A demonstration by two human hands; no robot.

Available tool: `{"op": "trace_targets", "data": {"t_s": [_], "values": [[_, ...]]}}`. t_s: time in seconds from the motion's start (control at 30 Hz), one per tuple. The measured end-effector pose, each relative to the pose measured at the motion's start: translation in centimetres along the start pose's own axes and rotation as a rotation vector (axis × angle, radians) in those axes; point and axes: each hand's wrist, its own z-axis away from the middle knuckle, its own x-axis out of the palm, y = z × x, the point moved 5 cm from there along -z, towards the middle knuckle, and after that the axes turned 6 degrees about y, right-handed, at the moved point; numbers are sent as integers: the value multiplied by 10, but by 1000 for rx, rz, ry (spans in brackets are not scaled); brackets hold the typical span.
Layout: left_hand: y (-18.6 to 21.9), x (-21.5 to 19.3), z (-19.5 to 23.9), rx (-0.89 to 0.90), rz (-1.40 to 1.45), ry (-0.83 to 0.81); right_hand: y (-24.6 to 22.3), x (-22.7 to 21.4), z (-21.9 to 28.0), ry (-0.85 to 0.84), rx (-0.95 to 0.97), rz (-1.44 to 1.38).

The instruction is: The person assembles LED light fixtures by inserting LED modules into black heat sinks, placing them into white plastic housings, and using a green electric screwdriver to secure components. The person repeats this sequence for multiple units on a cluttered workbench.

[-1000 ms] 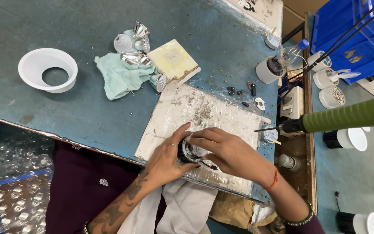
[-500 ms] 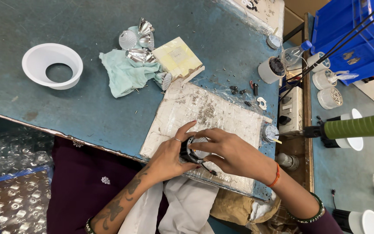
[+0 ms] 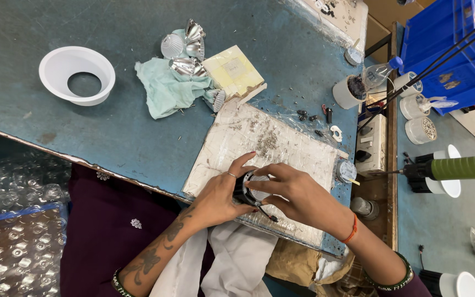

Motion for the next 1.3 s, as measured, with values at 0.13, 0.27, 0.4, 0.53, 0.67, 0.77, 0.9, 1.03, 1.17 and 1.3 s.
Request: {"op": "trace_targets", "data": {"t_s": [0.13,0.27,0.4,0.53,0.67,0.77,0.9,1.03,1.17,1.3], "values": [[1,-1,0,10,-2,9,-1,0,2,31,-20,25],[1,0,1,12,-3,14,-2,1,1,25,-33,55],[2,-1,-1,26,25,6,-5,-1,1,30,-60,56],[2,-1,-2,9,38,-6,-5,-2,-1,29,-93,66],[4,-2,-2,10,50,-9,-4,-4,-1,32,-113,59],[5,-2,-3,0,48,-9,-3,-5,-1,29,-104,51],[4,-1,-3,-35,37,-25,0,-3,-1,23,-90,40],[4,-1,-3,-21,38,-25,3,-2,0,22,-74,45],[2,1,-2,-13,10,-18,3,-2,4,60,-78,21],[0,1,0,20,-1,4,4,0,7,80,-55,7]]}}
